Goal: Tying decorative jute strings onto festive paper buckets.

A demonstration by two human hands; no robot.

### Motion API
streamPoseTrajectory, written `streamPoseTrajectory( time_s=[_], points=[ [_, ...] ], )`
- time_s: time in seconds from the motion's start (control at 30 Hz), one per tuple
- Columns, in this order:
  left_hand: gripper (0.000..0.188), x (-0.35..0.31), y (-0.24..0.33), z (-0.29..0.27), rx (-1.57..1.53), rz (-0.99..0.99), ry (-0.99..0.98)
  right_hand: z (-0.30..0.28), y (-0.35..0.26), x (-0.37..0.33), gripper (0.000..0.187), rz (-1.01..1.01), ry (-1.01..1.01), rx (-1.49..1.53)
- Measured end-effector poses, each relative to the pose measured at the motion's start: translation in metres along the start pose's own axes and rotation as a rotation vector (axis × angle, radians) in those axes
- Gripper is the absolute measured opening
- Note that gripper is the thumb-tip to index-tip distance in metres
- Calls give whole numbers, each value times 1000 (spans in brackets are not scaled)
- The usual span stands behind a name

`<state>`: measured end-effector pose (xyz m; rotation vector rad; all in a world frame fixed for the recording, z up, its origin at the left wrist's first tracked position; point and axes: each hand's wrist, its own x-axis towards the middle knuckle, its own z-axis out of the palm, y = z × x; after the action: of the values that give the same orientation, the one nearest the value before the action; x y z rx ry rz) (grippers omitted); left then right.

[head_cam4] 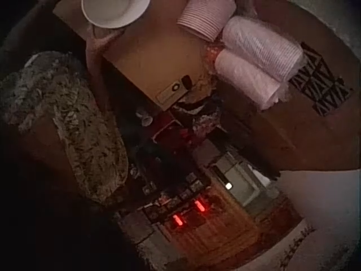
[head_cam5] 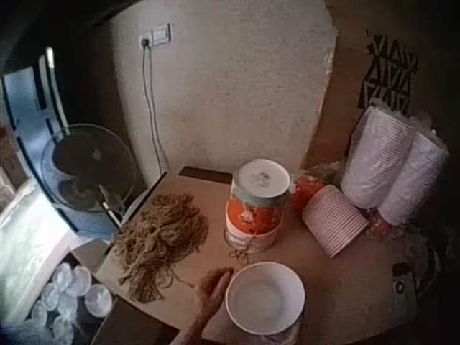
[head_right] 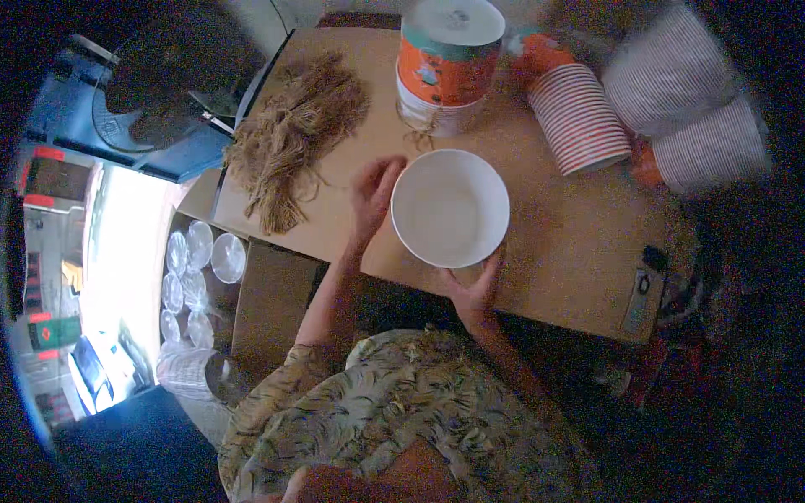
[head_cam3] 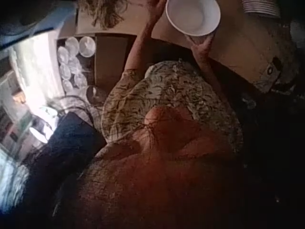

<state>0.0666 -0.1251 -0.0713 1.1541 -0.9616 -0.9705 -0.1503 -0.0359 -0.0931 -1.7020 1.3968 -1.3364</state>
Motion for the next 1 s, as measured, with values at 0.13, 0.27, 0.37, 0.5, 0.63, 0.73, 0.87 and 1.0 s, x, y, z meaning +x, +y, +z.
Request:
streamPoseTrajectory(
  time_s=[0.13,0.27,0.37,0.5,0.63,0.73,0.87,1.0],
  points=[
    [13,-32,3,-57,517,119,73,-4,35,-15,55,231,-49,234],
    [13,-55,21,-95,537,88,241,-3,30,-21,23,202,-353,138],
    [9,-48,24,-110,772,175,363,-1,5,-11,23,45,-520,-29],
    [7,-23,20,-115,949,264,417,-3,-11,-6,21,33,-567,-57],
    [14,-10,0,-130,994,212,389,-6,-4,-7,17,82,-547,64],
    [16,-7,-5,-129,949,208,406,-6,3,-8,19,65,-590,-10],
    [14,-14,11,-117,889,186,450,-7,0,-7,17,11,-568,17],
    [7,-45,20,-112,812,175,444,-7,-7,-8,16,21,-552,44]
  ],
)
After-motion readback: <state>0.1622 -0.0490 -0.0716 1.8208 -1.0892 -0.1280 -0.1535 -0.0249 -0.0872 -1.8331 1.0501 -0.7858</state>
